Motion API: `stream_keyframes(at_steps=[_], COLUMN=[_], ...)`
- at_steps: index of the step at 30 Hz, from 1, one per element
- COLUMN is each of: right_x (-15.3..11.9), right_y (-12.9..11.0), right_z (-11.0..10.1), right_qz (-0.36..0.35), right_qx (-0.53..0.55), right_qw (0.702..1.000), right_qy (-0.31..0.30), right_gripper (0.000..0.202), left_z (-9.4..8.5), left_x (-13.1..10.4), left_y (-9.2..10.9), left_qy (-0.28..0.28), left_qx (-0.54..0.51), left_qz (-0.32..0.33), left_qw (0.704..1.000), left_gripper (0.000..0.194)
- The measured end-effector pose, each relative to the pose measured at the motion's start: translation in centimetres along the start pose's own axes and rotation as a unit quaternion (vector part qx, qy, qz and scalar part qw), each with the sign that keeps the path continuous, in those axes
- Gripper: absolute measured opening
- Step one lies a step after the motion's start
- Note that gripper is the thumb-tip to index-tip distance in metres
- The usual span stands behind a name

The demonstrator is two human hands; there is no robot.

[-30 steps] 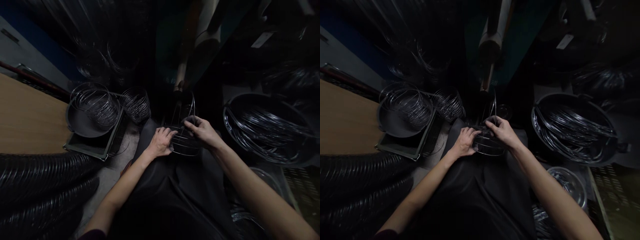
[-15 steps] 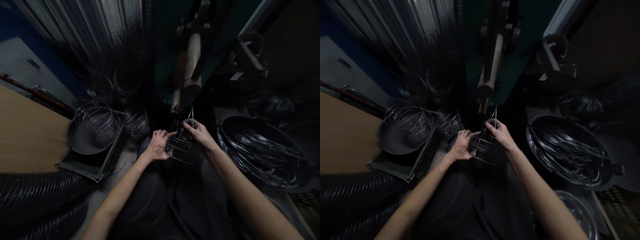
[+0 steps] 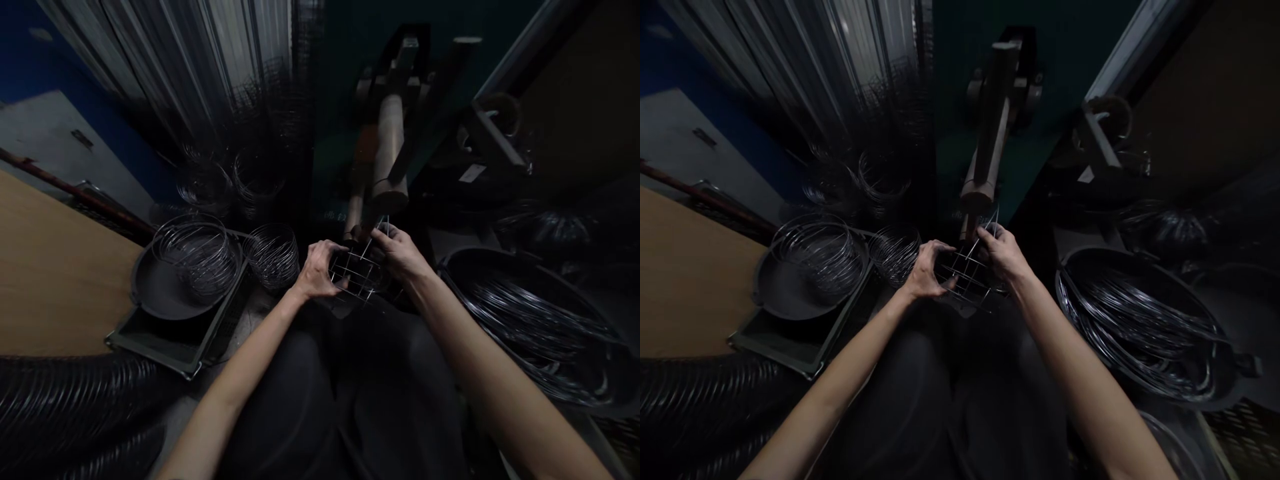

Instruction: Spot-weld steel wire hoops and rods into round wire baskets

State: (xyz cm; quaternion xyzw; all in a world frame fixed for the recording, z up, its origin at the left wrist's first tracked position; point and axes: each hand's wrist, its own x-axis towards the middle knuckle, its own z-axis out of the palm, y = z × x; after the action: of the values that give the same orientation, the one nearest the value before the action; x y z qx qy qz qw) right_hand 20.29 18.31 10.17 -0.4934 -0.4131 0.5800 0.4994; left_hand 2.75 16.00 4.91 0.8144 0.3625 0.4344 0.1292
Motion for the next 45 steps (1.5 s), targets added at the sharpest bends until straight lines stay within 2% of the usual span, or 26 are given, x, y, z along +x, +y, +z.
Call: stream_keyframes(at_steps=[11,19,26,35,40,42,45], right_x=[2.2,2.7,2.8,3.6,3.7,3.6,3.3], right_y=[-0.3,-0.7,-0.6,-0.1,0.3,0.2,-0.5], right_z=[-0.2,0.0,0.1,-0.5,-0.3,-0.1,0.1], right_qz=[-0.009,-0.008,-0.01,0.007,-0.028,-0.023,-0.008], right_qx=[-0.011,-0.028,-0.023,-0.001,0.033,0.03,0.051], right_qw=[1.0,1.0,0.999,1.0,0.999,0.999,0.993], right_qy=[-0.022,0.007,-0.02,0.012,-0.009,0.015,0.106], right_gripper=[0.053,0.048,0.049,0.045,0.039,0.037,0.034], left_z=[0.4,0.2,-0.8,-1.3,-1.2,-1.1,-0.9], left_x=[1.1,1.9,2.6,3.7,3.2,3.1,3.1], left_y=[-1.0,-1.2,-0.6,-0.2,-0.4,-0.6,-1.2], left_qy=[0.007,-0.004,-0.037,-0.073,-0.074,-0.062,-0.052], left_qx=[0.028,0.025,0.022,0.028,0.03,0.039,0.067], left_qz=[-0.008,-0.006,-0.025,-0.04,-0.045,-0.051,-0.059], left_qw=[1.0,1.0,0.999,0.996,0.996,0.996,0.995], left_gripper=[0.049,0.051,0.051,0.048,0.058,0.064,0.059])
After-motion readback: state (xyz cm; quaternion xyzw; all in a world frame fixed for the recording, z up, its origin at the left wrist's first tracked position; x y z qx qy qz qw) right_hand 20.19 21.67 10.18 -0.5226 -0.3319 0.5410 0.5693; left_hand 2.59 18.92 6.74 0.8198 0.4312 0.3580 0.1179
